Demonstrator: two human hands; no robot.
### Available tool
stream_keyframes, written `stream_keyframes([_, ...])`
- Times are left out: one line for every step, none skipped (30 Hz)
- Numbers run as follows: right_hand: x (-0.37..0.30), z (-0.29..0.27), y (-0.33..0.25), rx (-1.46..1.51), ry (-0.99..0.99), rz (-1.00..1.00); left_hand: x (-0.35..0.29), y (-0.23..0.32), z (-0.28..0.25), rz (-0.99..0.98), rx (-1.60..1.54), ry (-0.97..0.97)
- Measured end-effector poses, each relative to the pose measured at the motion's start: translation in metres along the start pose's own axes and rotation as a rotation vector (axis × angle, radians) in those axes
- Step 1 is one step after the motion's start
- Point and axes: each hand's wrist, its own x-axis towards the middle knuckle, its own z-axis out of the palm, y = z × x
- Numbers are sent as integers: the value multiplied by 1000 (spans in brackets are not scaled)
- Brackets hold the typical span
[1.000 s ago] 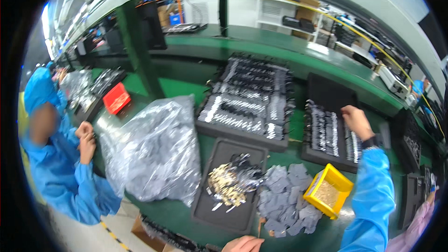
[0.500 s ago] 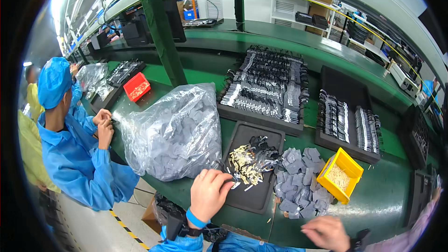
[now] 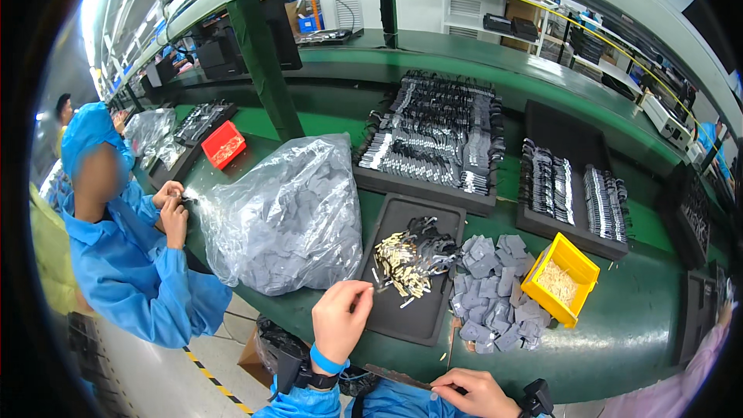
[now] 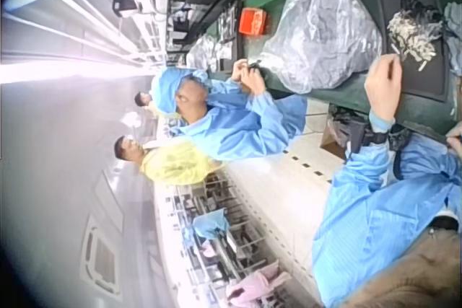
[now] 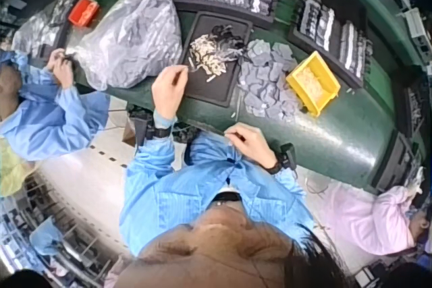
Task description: Assembling small gray plastic components and inserting yellow pins into them at a manufacturing workstation.
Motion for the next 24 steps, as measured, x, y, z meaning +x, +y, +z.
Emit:
stream_keyframes([1, -1, -1, 4, 19, 13, 0, 2, -3, -207, -193, -14])
stream_keyframes([2, -1, 0, 6, 23, 12, 1, 3, -4, -414, -385, -29])
stream_keyframes([6, -2, 3, -18, 24, 19, 0, 3, -3, -482, -713, -22])
stream_keyframes([9, -1, 7, -41, 27, 27, -2, 5, -4, -479, -712, -28])
stream_keyframes([13, -2, 11, -55, 63, -46, -4, 9, -7, -545, -883, -51])
stream_keyframes([18, -2, 9, 9, 84, 26, -6, 12, -7, -610, -1054, -74])
stream_keyframes([24, -1, 7, 41, 96, 40, -8, 14, -5, -609, -1060, -68])
stream_keyframes([31, 0, 7, 73, 109, 53, -10, 18, 0, -609, -1059, -73])
stream_keyframes([35, 1, 8, 64, 100, 15, -12, 20, 8, -525, -930, 1])
stream_keyframes([39, 3, 6, 63, 106, 13, -11, 20, 15, -436, -805, 73])
stream_keyframes([42, 5, 4, 59, 144, 8, -15, 17, 18, -398, -805, 68])
stream_keyframes([45, 6, 3, 57, 181, 2, -16, 17, 15, -394, -806, 66])
stream_keyframes([47, 5, 7, 31, 167, -1, -15, 25, 8, -446, -879, -55])
stream_keyframes([51, 4, 8, 29, 172, 5, -14, 30, 4, -497, -949, -178])
stream_keyframes([57, 4, 6, -35, 189, 17, -14, 31, 5, -528, -966, -194])
stream_keyframes([64, 6, 6, -95, 204, 21, -14, 31, 5, -524, -965, -196])
stream_keyframes([69, 9, 11, -81, 221, 10, -16, 32, 6, -574, -1046, -201])
stream_keyframes([74, 9, 12, -79, 224, 8, -18, 32, 6, -625, -1127, -207])
stream_keyframes([78, 9, 10, 13, 193, 37, -18, 32, 5, -621, -1129, -211])
stream_keyframes([80, 8, 9, 106, 161, 65, -19, 33, 5, -690, -1215, -242])
stream_keyframes([81, 8, 12, 105, 166, 65, -20, 33, 4, -760, -1301, -273])
stream_keyframes([83, 8, 15, 90, 128, 79, -21, 33, 5, -759, -1302, -273])
stream_keyframes([83, 7, 16, 75, 91, 92, -21, 31, 7, -780, -1288, -299])
stream_keyframes([83, 8, 16, 73, 93, 92, -22, 30, 8, -800, -1273, -326])
